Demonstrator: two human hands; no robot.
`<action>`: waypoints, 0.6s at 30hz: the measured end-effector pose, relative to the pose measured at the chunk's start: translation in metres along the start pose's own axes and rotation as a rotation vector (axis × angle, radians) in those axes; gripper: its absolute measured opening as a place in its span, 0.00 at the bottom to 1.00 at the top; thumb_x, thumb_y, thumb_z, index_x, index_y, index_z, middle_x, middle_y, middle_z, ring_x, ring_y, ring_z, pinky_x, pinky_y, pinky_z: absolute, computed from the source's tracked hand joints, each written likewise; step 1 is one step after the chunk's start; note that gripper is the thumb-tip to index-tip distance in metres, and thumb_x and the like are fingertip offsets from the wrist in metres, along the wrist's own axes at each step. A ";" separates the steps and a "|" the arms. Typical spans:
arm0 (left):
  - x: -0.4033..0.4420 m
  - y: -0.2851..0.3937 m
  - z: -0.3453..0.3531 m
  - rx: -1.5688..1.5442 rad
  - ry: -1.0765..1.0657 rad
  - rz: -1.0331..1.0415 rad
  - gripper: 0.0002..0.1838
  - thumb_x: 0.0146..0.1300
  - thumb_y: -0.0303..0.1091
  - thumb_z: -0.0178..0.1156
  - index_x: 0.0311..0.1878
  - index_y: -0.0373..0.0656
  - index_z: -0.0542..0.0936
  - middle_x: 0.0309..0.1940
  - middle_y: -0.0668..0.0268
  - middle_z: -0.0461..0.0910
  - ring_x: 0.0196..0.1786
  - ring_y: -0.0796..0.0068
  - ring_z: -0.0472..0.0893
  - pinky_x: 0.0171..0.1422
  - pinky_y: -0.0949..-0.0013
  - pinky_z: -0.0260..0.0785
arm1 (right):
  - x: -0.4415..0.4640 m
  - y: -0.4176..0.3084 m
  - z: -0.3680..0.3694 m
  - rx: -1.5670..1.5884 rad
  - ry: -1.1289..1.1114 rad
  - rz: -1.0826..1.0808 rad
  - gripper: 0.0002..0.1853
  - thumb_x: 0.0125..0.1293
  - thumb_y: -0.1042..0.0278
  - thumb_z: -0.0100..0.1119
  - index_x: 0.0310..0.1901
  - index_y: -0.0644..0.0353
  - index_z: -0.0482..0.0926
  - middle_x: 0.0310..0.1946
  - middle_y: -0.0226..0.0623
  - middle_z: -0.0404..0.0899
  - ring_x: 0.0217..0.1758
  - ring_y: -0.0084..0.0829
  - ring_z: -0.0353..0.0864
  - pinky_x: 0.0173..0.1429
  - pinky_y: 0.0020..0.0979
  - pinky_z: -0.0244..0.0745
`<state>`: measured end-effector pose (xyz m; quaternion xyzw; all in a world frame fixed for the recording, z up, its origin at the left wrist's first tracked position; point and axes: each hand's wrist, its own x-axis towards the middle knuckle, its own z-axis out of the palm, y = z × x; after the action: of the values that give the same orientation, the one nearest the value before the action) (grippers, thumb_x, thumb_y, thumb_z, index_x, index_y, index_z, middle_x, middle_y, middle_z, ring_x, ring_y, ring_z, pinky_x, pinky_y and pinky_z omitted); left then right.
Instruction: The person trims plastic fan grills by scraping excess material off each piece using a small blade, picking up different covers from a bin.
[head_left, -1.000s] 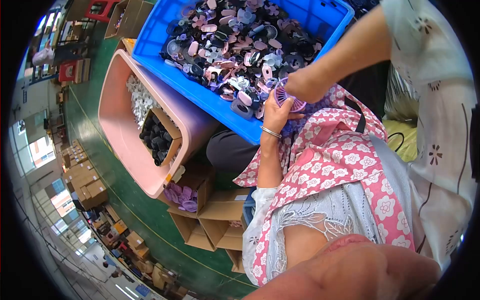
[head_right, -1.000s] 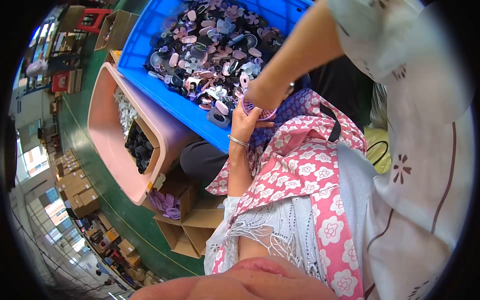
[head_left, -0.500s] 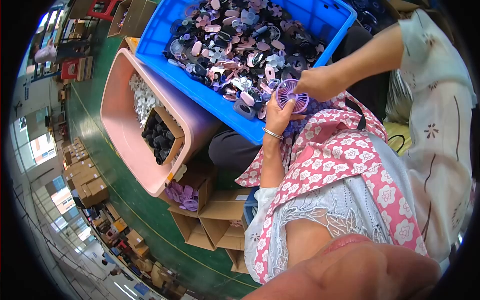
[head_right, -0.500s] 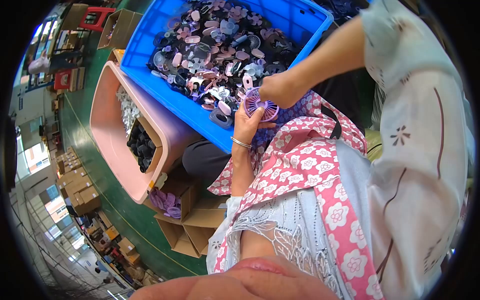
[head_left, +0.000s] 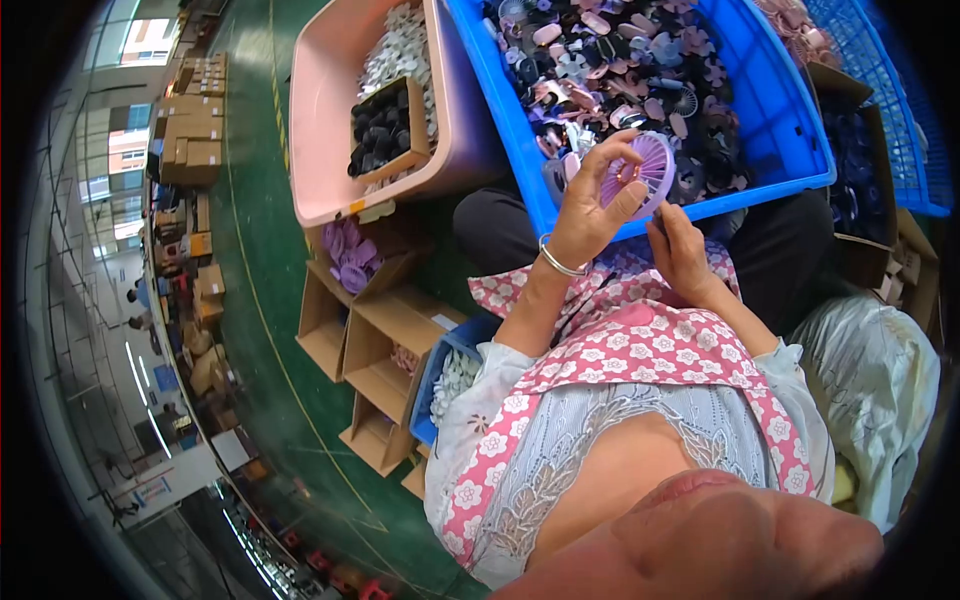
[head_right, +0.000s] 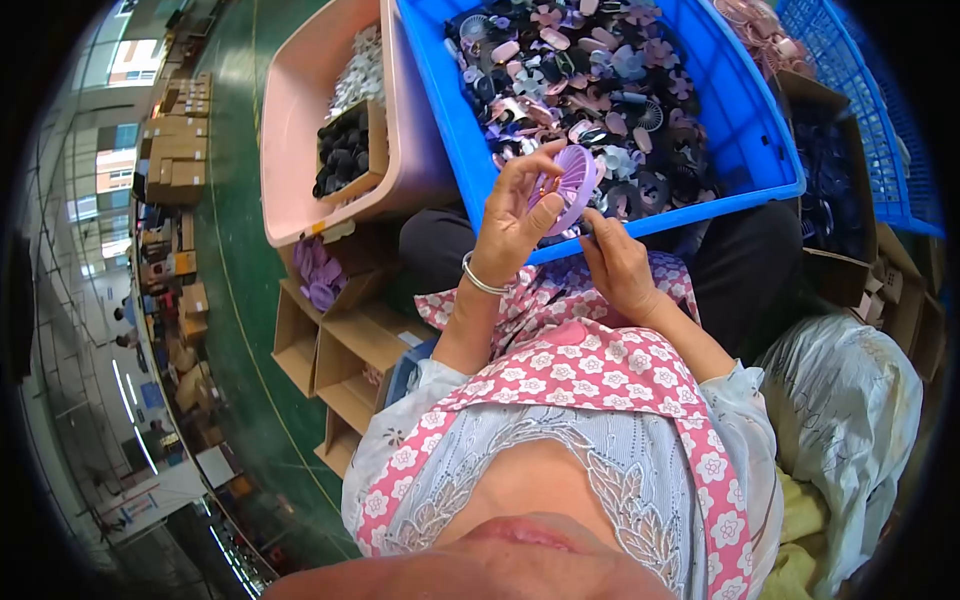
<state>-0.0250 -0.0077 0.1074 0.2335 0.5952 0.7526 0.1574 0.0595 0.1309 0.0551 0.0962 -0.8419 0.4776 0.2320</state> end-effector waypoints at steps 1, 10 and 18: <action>-0.001 0.001 0.001 0.000 -0.007 -0.010 0.21 0.59 0.37 0.63 0.52 0.42 0.69 0.61 0.58 0.62 0.60 0.71 0.65 0.62 0.71 0.60 | -0.002 0.003 -0.002 -0.007 -0.004 -0.041 0.21 0.57 0.81 0.56 0.54 0.66 0.68 0.27 0.43 0.72 0.25 0.41 0.74 0.27 0.34 0.69; -0.008 -0.033 0.007 -0.447 -0.064 -0.238 0.17 0.64 0.44 0.56 0.49 0.50 0.63 0.50 0.61 0.67 0.44 0.71 0.74 0.40 0.71 0.69 | -0.010 0.003 -0.027 -0.073 -0.120 -0.007 0.19 0.56 0.80 0.56 0.51 0.68 0.69 0.25 0.44 0.72 0.25 0.42 0.75 0.28 0.37 0.70; -0.010 -0.042 0.003 -0.291 0.137 -0.551 0.17 0.70 0.49 0.41 0.53 0.48 0.63 0.45 0.64 0.74 0.45 0.72 0.77 0.46 0.65 0.75 | 0.012 -0.006 -0.054 -0.270 -0.513 0.269 0.17 0.58 0.74 0.53 0.49 0.61 0.67 0.25 0.45 0.76 0.26 0.46 0.79 0.27 0.42 0.72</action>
<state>-0.0170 0.0000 0.0661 -0.0129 0.5314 0.7729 0.3466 0.0671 0.1741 0.0891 0.0694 -0.9340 0.3480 -0.0423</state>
